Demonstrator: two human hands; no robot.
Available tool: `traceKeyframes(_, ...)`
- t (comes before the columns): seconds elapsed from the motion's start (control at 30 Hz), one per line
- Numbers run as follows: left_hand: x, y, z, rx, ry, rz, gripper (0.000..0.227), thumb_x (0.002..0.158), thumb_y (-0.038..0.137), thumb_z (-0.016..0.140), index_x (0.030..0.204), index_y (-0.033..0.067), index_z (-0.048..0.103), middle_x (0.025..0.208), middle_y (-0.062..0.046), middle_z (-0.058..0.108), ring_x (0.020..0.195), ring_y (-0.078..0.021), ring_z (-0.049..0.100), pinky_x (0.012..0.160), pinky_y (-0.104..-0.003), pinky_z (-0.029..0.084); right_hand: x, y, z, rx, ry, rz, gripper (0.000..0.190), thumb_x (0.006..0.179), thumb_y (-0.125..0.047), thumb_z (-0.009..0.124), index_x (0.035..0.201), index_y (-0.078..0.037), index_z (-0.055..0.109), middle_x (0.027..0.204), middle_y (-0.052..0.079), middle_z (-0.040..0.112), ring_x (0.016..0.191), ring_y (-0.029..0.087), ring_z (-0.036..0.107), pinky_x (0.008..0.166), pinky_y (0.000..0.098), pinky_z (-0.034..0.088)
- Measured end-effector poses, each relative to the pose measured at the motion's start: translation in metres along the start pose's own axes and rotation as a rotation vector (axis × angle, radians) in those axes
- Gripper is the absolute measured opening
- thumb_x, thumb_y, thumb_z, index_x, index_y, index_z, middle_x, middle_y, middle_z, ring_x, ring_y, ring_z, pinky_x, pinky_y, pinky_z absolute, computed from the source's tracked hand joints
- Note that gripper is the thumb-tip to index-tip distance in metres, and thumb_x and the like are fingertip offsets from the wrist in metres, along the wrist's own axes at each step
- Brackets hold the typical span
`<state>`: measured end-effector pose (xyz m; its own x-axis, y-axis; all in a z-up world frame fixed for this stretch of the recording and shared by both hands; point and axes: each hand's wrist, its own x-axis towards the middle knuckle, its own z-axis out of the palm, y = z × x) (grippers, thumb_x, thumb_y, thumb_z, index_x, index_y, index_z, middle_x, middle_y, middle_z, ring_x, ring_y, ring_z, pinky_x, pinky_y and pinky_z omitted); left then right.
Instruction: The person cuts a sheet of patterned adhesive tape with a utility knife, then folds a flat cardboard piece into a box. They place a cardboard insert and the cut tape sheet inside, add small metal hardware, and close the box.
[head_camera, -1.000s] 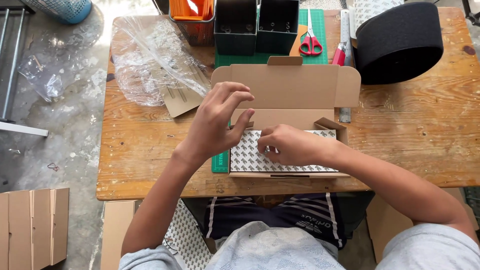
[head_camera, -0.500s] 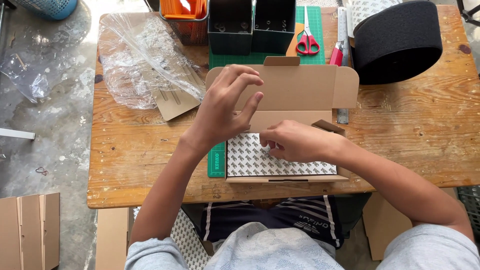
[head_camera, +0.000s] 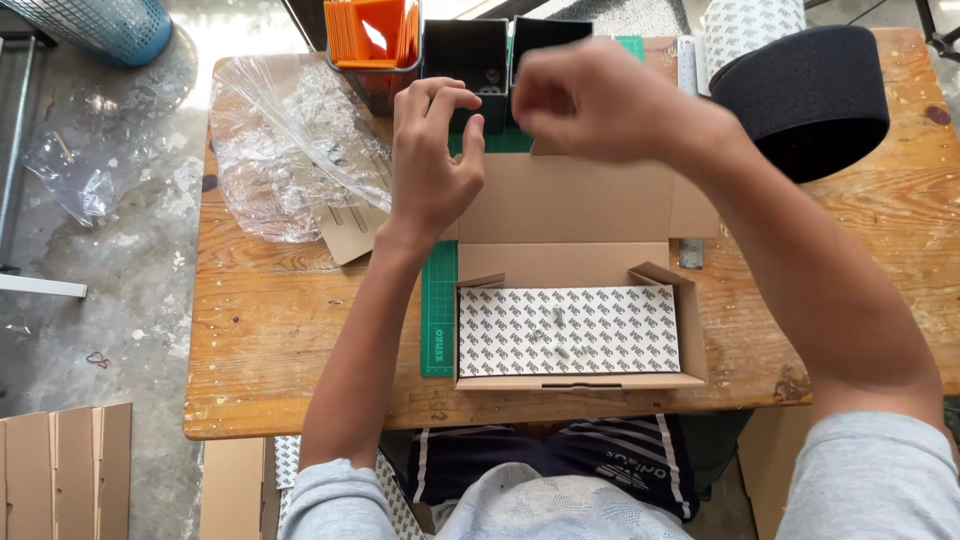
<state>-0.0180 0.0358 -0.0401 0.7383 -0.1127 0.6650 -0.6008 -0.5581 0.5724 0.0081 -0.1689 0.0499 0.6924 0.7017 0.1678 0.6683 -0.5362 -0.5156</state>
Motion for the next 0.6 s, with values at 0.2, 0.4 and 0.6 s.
traceKeyframes(0.2,0.004,-0.027,0.020,0.245,0.084,0.109,0.011,0.090,0.002,0.065,0.101,0.0030,0.063,0.107,-0.014,0.058,0.108,-0.0331,0.055,0.092,-0.045,0.048,0.091,0.067,0.022,-0.168,-0.006,0.093,0.018,0.083,-0.005,0.060,0.090,-0.007,0.076,0.077,0.008,0.072,0.070,0.022,0.065,0.062,0.0367,0.049)
traceKeyframes(0.4,0.010,-0.037,0.019,0.332,0.171,0.208,0.016,0.084,0.003,0.070,0.099,0.0008,0.065,0.104,-0.015,0.060,0.105,-0.0339,0.057,0.099,-0.048,0.047,0.145,0.056,0.051,-0.297,-0.476,0.469,0.025,0.081,-0.004,0.053,0.094,-0.007,0.074,0.084,0.013,0.070,0.076,0.030,0.064,0.060,0.0406,0.048)
traceKeyframes(0.6,0.010,-0.057,0.019,0.455,0.078,0.172,0.018,0.080,0.015,0.077,0.093,0.0091,0.066,0.102,-0.006,0.062,0.103,-0.0270,0.051,0.085,-0.041,0.030,0.164,0.058,0.063,-0.472,-0.647,0.530,0.021,0.089,-0.021,0.063,0.098,-0.001,0.067,0.093,0.012,0.065,0.077,0.030,0.060,0.062,0.0398,0.048)
